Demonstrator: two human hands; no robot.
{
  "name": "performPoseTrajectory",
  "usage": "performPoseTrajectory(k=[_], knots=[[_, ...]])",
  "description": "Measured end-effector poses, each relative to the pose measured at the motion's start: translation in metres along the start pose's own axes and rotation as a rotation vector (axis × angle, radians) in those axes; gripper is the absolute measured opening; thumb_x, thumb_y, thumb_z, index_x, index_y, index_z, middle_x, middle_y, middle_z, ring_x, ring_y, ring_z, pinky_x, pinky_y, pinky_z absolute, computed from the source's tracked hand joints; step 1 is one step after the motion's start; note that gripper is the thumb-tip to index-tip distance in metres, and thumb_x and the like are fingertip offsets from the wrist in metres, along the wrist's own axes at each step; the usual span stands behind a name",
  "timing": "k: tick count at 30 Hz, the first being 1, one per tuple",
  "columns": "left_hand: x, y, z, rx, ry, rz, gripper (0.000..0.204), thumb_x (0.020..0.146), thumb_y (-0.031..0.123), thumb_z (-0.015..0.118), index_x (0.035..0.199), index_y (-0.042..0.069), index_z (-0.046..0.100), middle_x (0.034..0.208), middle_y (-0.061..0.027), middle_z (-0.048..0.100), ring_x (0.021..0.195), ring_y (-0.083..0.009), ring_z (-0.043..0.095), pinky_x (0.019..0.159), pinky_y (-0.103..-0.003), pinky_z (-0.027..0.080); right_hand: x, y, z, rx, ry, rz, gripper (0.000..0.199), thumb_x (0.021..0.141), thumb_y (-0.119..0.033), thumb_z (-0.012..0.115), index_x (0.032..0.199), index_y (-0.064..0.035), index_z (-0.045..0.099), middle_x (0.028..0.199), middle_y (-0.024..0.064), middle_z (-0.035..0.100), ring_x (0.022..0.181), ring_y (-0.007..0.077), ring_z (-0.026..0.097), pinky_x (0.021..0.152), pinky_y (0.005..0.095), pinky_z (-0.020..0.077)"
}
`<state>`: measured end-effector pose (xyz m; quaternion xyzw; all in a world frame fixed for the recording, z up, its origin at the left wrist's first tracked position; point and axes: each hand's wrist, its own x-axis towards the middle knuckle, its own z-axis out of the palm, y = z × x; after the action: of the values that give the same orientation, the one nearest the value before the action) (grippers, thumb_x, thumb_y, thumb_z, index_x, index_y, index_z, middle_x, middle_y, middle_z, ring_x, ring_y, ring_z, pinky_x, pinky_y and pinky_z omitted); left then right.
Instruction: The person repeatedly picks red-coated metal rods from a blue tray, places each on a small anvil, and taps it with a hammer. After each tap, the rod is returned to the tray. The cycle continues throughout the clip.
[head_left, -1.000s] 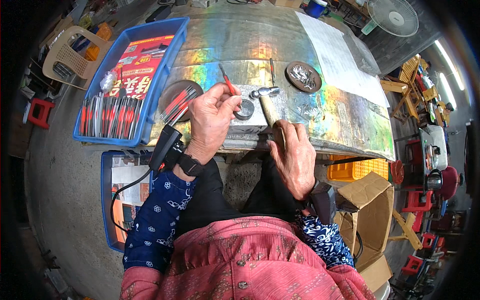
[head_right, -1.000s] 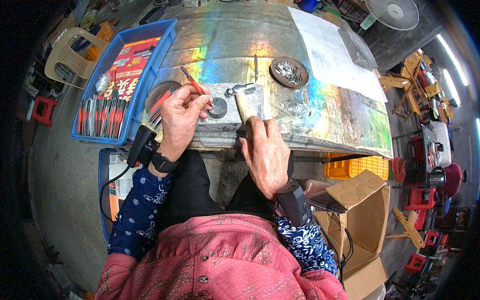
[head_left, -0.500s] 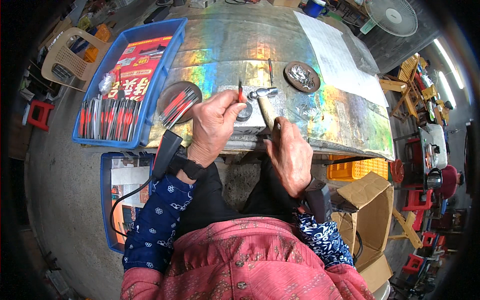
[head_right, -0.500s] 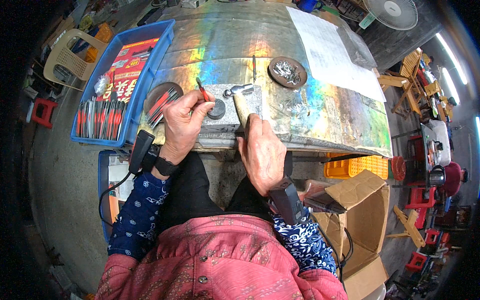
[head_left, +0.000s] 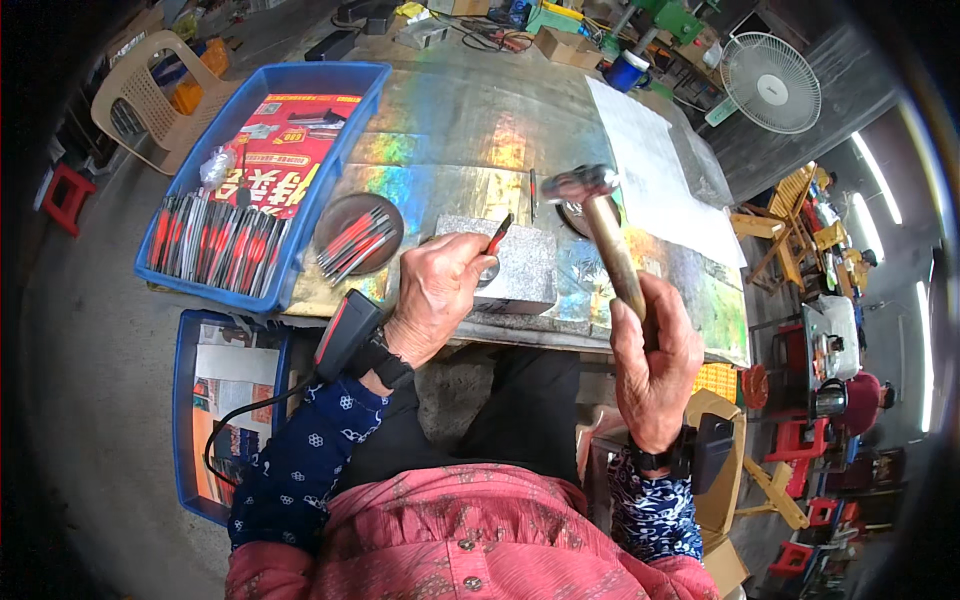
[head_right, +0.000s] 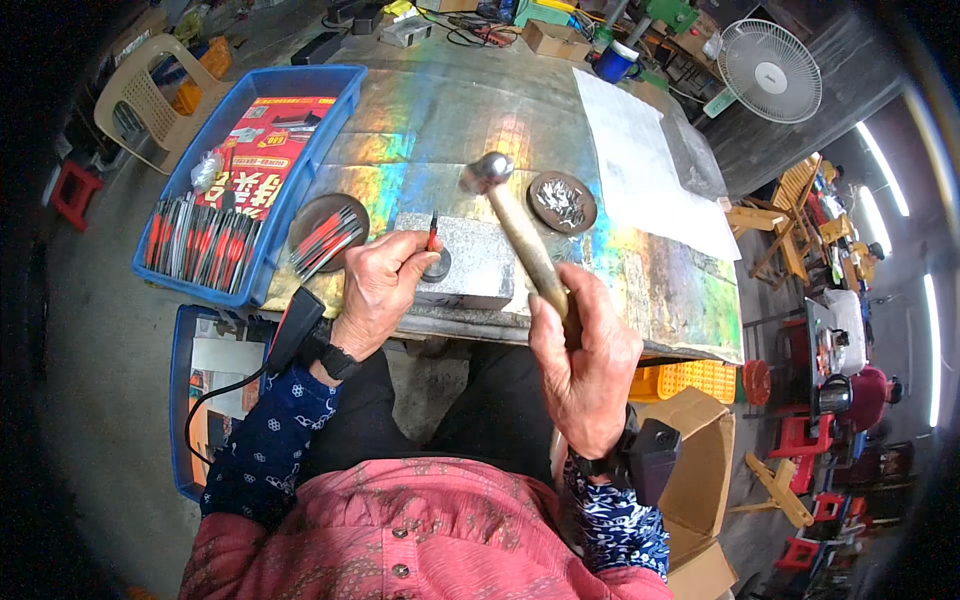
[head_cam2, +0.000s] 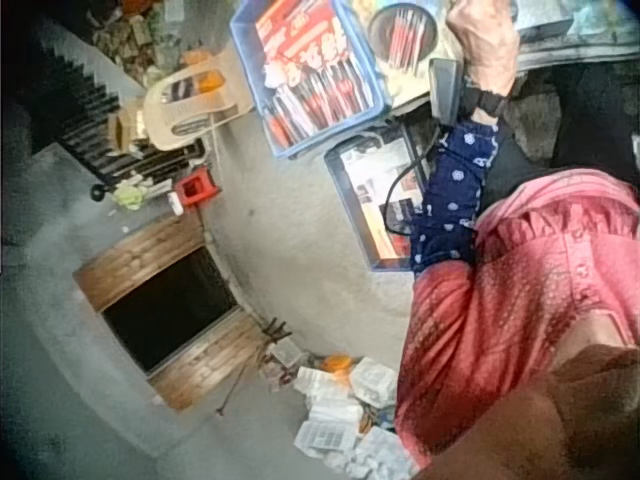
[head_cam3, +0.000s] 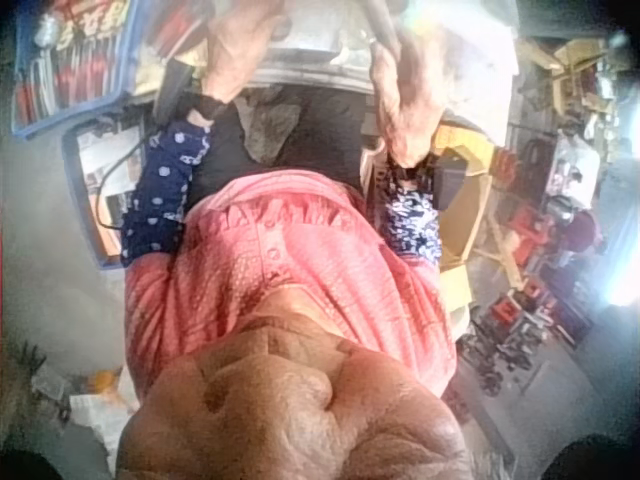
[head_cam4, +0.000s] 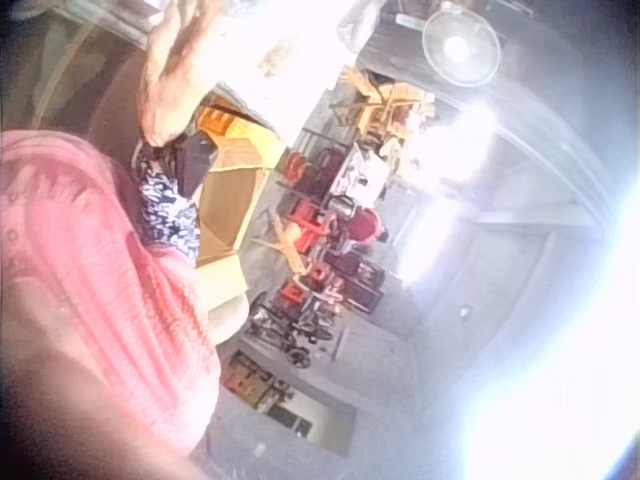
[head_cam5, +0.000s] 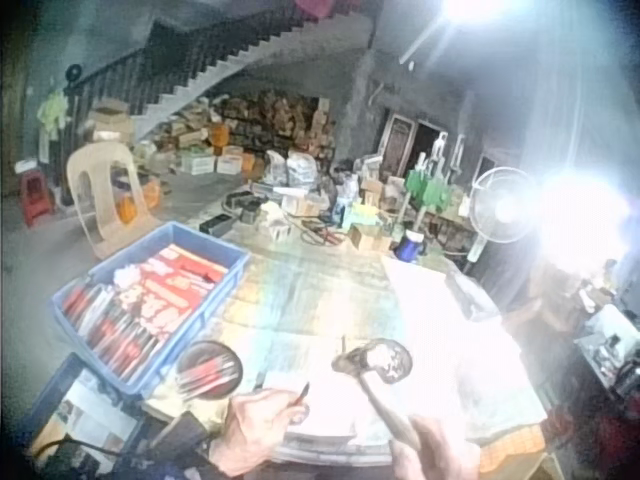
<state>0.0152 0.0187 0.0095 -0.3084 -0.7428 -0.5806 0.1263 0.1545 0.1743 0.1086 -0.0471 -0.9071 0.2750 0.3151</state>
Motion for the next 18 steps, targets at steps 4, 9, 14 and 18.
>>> performPoseTrajectory(k=[4,9,14,18], knots=[[0.0,0.001,0.0,0.007,0.011,-0.003,0.014,0.082,0.001,0.07,0.095,-0.004,0.068,0.088,-0.0165,0.07,0.077,-0.0238,0.069,0.067,-0.031,0.053,0.005,-0.019,-0.011,0.003,-0.067,-0.035,0.026,0.086,-0.006,0.068,0.11,0.003,0.061,0.076,0.0148,0.063,0.061,0.0205,0.062,0.059,0.029,0.0489],[-0.001,0.003,0.001,0.047,0.015,-0.016,0.014,0.082,0.002,0.07,0.095,-0.003,0.068,0.088,-0.0162,0.07,0.078,-0.025,0.07,0.067,-0.031,0.053,0.014,-0.029,-0.016,0.023,-0.13,-0.056,0.025,0.087,-0.005,0.066,0.11,0.0039,0.061,0.073,0.012,0.062,0.06,0.0152,0.059,0.058,0.027,0.0477],[-0.002,0.002,0.003,0.034,0.028,-0.009,0.016,0.081,0.002,0.07,0.096,-0.003,0.068,0.088,-0.0168,0.07,0.078,-0.026,0.07,0.067,-0.032,0.053,0.012,-0.047,-0.028,0.169,0.12,-0.039,0.028,0.09,-0.004,0.057,0.115,0.0082,0.059,0.086,0.0136,0.065,0.073,0.0144,0.06,0.068,0.0269,0.0489],[-0.002,0.001,0.003,0.051,0.038,0.038,0.016,0.081,0.002,0.07,0.096,-0.003,0.068,0.087,-0.0174,0.069,0.078,-0.0271,0.069,0.067,-0.032,0.053,0.024,-0.032,-0.016,-0.022,-0.101,-0.141,0.027,0.09,-0.005,0.061,0.114,0.0061,0.061,0.076,0.0169,0.064,0.062,0.0179,0.061,0.06,0.0295,0.0489]])
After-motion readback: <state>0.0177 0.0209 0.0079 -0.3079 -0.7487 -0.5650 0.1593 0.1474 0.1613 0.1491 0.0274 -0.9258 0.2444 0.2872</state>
